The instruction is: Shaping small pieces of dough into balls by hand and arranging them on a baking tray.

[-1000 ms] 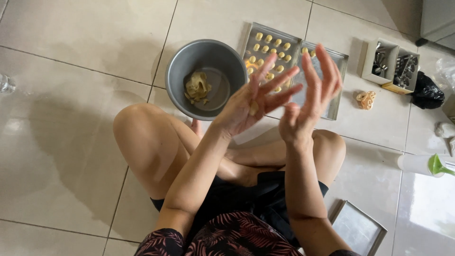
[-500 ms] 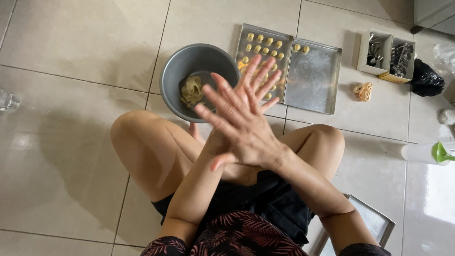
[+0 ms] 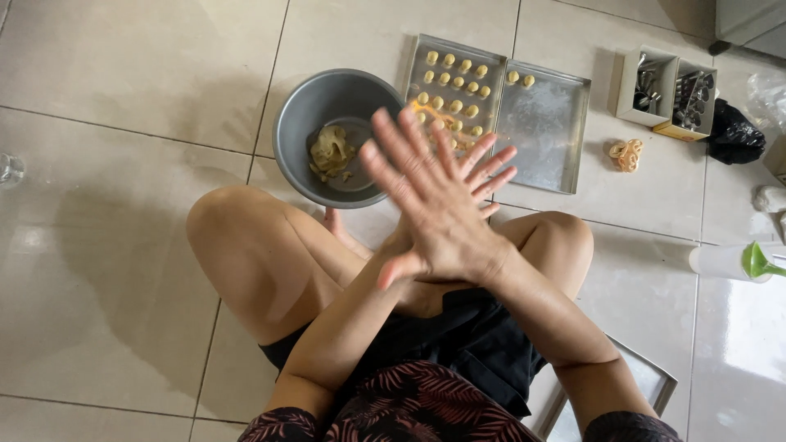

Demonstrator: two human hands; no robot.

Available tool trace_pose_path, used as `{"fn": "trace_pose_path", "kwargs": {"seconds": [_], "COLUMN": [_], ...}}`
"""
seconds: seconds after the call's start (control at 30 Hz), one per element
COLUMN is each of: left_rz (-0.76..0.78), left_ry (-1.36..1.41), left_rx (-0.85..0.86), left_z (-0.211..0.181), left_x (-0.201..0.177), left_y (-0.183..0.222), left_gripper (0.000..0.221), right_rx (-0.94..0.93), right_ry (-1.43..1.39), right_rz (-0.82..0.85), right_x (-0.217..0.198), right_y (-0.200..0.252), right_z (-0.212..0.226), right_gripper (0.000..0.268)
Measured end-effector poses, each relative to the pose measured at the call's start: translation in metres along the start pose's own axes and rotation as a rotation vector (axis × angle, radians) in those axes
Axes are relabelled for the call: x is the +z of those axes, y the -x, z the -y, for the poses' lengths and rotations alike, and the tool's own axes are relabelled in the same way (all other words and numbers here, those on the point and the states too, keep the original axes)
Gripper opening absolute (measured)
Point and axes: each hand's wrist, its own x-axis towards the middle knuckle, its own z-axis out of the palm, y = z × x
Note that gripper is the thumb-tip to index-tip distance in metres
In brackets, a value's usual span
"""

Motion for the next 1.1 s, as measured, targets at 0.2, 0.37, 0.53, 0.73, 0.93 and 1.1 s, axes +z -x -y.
{"fn": "trace_pose_path", "kwargs": {"seconds": [0.2, 0.37, 0.53, 0.73, 0.93, 1.1], "left_rz": [-0.284, 0.074, -0.284, 0.244, -0.479, -0.42], "left_ry": [0.188, 0.141, 0.215, 0.142, 0.6, 0.578], "left_rx": [-1.155, -1.04, -1.138, -0.907, -1.103, -1.122], "left_z": [-0.062, -0.054, -0.056, -0.048, -0.009, -0.043], "left_x": [-0.044, -0.074, -0.07, -0.083, -0.074, -0.033], "left_y": [-0.049, -0.045, -0.045, -0.039, -0.037, -0.084], "left_gripper": [0.114, 0.11, 0.122, 0.101, 0.1, 0.112], "right_rx": [0.098, -0.013, 0.095, 0.046, 0.058, 0.066], "right_ry": [0.039, 0.063, 0.049, 0.115, 0.122, -0.394], "right_rz": [0.038, 0.058, 0.016, 0.087, 0.102, -0.351], "right_x": [-0.008, -0.003, -0.004, -0.006, -0.011, -0.071], "right_y": [-0.004, -0.006, -0.009, -0.012, -0.024, -0.003], "right_z": [-0.018, 0.003, -0.014, -0.017, -0.002, -0.015], "right_gripper": [0.153, 0.135, 0.138, 0.136, 0.132, 0.074]}}
